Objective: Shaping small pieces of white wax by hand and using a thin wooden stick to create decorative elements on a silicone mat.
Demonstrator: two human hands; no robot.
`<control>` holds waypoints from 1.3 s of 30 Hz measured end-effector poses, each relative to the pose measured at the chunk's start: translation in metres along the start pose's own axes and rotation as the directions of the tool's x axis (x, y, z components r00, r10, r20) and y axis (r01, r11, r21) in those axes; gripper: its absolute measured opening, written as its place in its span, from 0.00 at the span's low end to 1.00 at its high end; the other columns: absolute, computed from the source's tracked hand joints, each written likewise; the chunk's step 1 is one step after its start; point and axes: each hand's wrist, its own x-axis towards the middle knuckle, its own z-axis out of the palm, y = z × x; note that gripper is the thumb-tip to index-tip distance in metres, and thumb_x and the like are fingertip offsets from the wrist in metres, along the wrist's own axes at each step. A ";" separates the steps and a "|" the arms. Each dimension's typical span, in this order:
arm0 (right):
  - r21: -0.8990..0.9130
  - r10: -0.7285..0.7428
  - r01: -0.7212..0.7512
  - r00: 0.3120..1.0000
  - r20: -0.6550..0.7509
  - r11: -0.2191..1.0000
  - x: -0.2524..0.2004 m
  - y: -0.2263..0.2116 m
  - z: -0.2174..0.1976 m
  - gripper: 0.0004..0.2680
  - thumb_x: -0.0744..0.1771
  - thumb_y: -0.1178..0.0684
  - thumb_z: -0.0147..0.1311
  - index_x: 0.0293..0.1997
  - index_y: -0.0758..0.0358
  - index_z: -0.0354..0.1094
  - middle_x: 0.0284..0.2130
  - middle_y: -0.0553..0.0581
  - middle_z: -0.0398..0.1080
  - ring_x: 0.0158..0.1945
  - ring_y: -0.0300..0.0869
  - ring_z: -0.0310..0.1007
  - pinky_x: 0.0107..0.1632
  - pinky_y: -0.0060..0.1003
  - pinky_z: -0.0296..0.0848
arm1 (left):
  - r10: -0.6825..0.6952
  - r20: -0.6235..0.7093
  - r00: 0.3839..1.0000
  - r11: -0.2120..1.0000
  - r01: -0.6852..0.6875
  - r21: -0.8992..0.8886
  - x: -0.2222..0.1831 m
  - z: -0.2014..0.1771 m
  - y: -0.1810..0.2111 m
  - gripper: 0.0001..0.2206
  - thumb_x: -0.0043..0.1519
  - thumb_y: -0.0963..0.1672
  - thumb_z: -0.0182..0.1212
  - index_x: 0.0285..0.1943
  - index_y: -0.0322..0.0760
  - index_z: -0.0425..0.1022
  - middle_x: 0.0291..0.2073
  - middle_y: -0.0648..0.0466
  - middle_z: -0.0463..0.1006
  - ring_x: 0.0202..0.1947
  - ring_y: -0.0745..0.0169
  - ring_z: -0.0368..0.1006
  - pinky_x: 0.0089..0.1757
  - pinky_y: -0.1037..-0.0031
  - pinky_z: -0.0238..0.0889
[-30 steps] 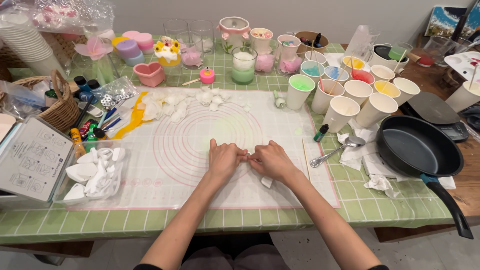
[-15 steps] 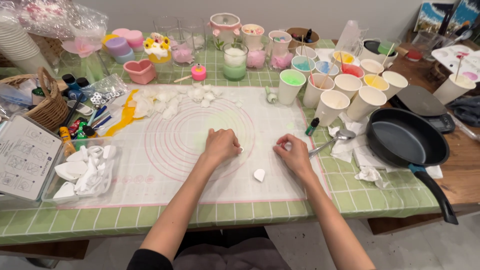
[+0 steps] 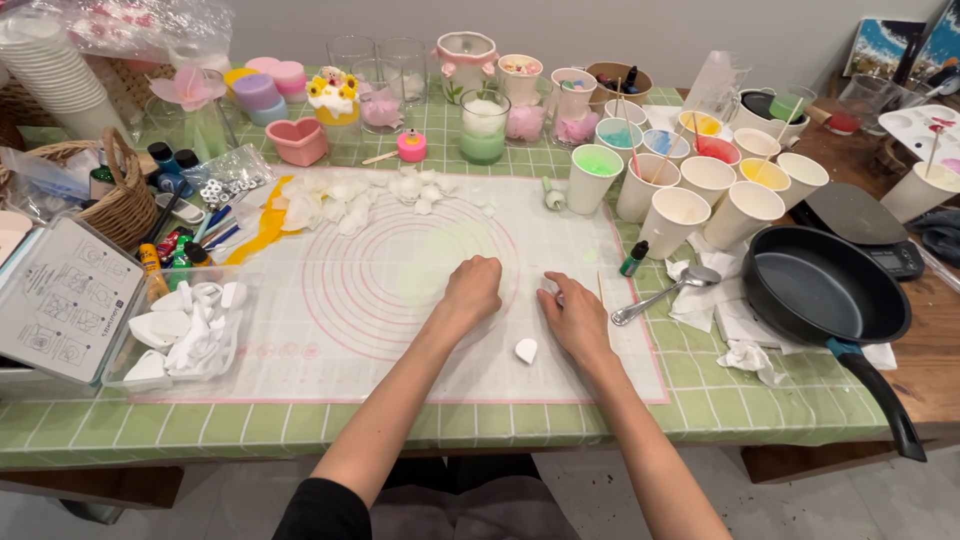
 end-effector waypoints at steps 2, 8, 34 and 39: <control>-0.067 0.013 -0.010 0.999 0.043 0.998 -0.001 -0.005 -0.003 0.12 0.66 0.49 0.57 0.54 0.57 0.75 0.35 0.61 0.75 0.38 0.53 0.76 0.44 0.48 0.73 | 0.005 0.015 1.000 1.000 -0.005 -0.017 -0.011 -0.011 0.004 0.04 0.46 0.34 0.63 0.30 0.25 0.77 0.34 0.35 0.80 0.38 0.37 0.78 0.39 0.56 0.72; -0.174 0.004 0.013 0.995 0.098 0.985 0.002 0.001 0.003 0.11 0.68 0.47 0.54 0.54 0.54 0.77 0.38 0.62 0.74 0.39 0.57 0.76 0.46 0.51 0.72 | 0.072 -0.164 0.984 0.975 -0.104 -0.194 -0.029 -0.011 -0.002 0.03 0.47 0.36 0.65 0.27 0.28 0.77 0.32 0.38 0.80 0.37 0.39 0.77 0.41 0.57 0.70; 0.605 -0.248 0.266 0.962 -0.115 0.751 0.007 -0.028 0.016 0.16 0.66 0.58 0.64 0.61 0.58 0.74 0.33 0.49 0.72 0.36 0.31 0.67 0.35 0.26 0.66 | 0.047 0.000 0.999 -0.155 0.008 -0.988 -0.023 -0.012 -0.019 0.07 0.64 0.41 0.64 0.44 0.28 0.81 0.37 0.50 0.82 0.40 0.61 0.80 0.48 0.66 0.74; 0.626 -0.050 0.109 0.993 -0.111 0.772 0.017 -0.019 0.022 0.12 0.66 0.57 0.63 0.55 0.59 0.76 0.34 0.49 0.77 0.38 0.31 0.72 0.35 0.27 0.69 | 0.051 0.018 0.999 -0.065 0.021 -0.998 -0.007 0.000 -0.017 0.09 0.65 0.43 0.63 0.46 0.30 0.82 0.38 0.51 0.83 0.40 0.66 0.78 0.44 0.73 0.71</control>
